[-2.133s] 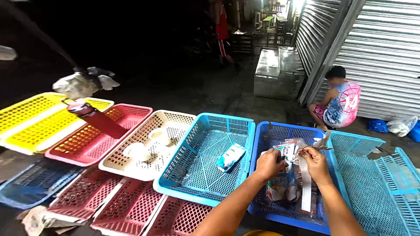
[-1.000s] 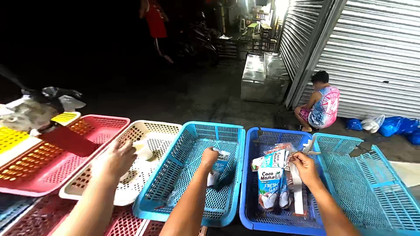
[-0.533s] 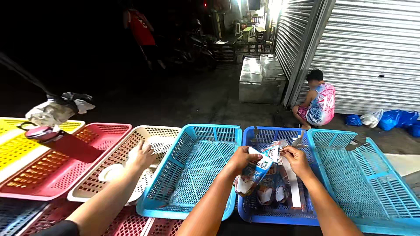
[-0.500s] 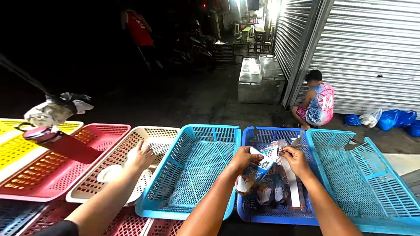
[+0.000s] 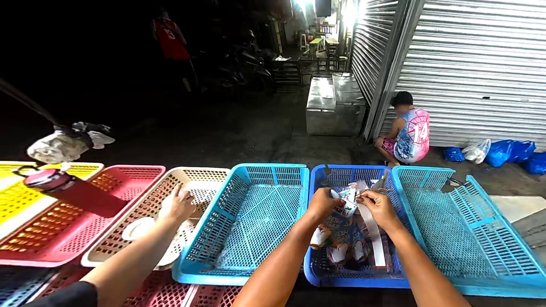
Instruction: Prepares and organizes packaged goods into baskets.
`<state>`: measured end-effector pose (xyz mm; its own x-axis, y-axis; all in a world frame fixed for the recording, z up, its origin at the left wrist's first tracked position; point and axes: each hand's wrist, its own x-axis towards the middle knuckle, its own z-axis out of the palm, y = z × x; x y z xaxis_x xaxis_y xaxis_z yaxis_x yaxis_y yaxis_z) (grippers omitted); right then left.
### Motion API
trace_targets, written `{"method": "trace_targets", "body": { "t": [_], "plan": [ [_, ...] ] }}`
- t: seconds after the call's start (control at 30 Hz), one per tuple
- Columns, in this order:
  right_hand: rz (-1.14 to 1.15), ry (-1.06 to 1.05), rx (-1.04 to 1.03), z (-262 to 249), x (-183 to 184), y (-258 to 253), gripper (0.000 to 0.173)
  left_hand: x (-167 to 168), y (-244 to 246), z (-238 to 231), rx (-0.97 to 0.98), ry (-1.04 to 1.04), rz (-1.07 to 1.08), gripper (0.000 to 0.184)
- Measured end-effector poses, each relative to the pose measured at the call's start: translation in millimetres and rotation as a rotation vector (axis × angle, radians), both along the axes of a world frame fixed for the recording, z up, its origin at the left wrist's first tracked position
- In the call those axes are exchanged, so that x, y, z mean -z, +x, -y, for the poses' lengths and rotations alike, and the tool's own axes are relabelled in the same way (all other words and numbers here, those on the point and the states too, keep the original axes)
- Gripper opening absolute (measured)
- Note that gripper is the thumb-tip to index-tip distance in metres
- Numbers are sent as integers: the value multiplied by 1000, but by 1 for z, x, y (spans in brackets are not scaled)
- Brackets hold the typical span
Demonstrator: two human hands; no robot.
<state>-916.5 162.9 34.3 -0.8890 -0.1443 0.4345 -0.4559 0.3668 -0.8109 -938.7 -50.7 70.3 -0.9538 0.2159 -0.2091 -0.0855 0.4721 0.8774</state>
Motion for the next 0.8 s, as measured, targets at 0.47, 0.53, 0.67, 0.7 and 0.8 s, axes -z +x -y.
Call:
{"method": "trace_targets", "body": {
  "t": [0.47, 0.53, 0.67, 0.7, 0.8],
  "plan": [
    [-49, 27, -6, 1, 1, 1, 17, -10, -4, -7, 38, -208, -6, 35],
    [-58, 37, -5, 1, 1, 2, 18, -8, -4, -7, 43, -231, 13, 37],
    [-58, 6, -9, 1, 5, 2, 17, 0, -5, -6, 35, -233, 42, 38],
    [-58, -5, -6, 1, 6, 2, 17, 2, -4, -6, 29, -232, 41, 38],
    [-63, -26, 21, 5, 12, 3, 16, 4, 3, -6, -22, -216, 30, 49]
  ]
}}
